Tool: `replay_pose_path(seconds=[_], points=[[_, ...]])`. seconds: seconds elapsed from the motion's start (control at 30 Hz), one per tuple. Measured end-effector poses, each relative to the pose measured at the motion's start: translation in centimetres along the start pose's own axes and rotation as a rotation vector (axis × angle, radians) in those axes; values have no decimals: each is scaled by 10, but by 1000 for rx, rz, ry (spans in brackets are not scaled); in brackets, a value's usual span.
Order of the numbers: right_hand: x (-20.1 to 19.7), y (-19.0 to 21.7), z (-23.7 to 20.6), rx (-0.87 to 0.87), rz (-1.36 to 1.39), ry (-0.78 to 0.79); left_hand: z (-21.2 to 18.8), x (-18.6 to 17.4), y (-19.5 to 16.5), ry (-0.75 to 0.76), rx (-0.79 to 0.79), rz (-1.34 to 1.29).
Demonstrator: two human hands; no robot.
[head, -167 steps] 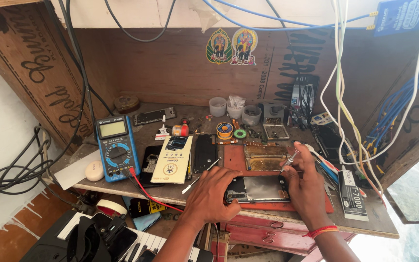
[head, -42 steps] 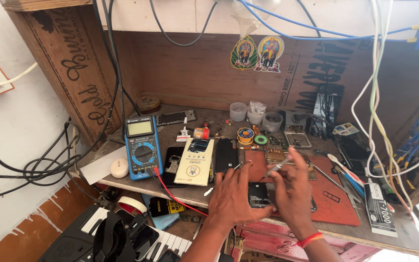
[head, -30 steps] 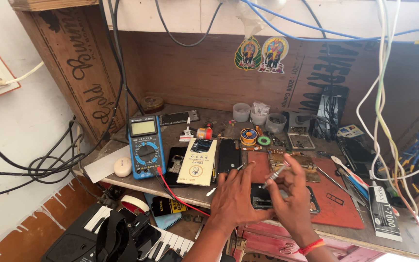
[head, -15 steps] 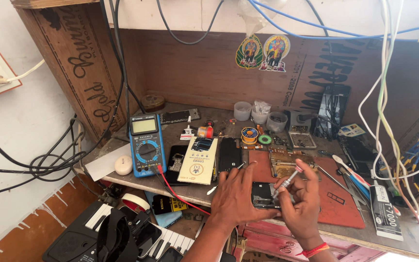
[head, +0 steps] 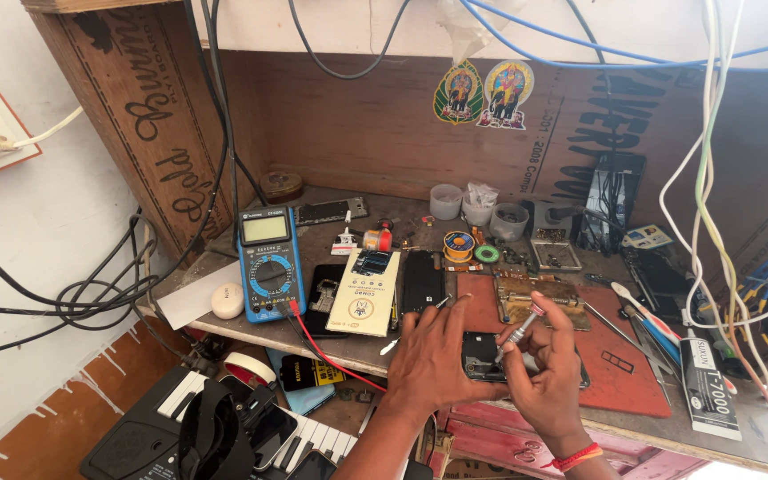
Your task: The person works at a cluttered repair bench on a disassembled smartphone. They use a screwdriver on the phone's edge, then hold the phone with both hands and press a silver battery or back panel into the phone body, repeatedly aligning and pressing it into place.
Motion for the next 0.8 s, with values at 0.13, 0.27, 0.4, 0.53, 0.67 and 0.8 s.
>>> replay_pose_path(seconds=[0.13, 0.27, 0.4, 0.53, 0.67, 0.8], points=[[-1, 0, 0, 31, -5, 8, 0, 1, 0, -10, 8, 5], [-1, 5, -1, -91, -33, 41, 0, 2, 0, -8, 7, 4], [1, 8, -3, -150, -99, 49, 0, 3, 1, 23, -17, -3], [-1, 6, -1, -119, -45, 99, 1, 1, 0, 10, -3, -3], [-2, 4, -1, -126, -60, 103, 1, 0, -1, 8, 0, 1], [-3, 0, -1, -100, -99, 96, 1, -1, -2, -4, 6, -3]])
Point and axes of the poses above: each hand's wrist, its own z-axis towards the middle knuckle, its own x-axis out of the palm, y = z × x, the point moved 3 cm from there along z, towards the middle knuckle, and after that the axes turned 6 degrees about -y, right-handed, at the moved point
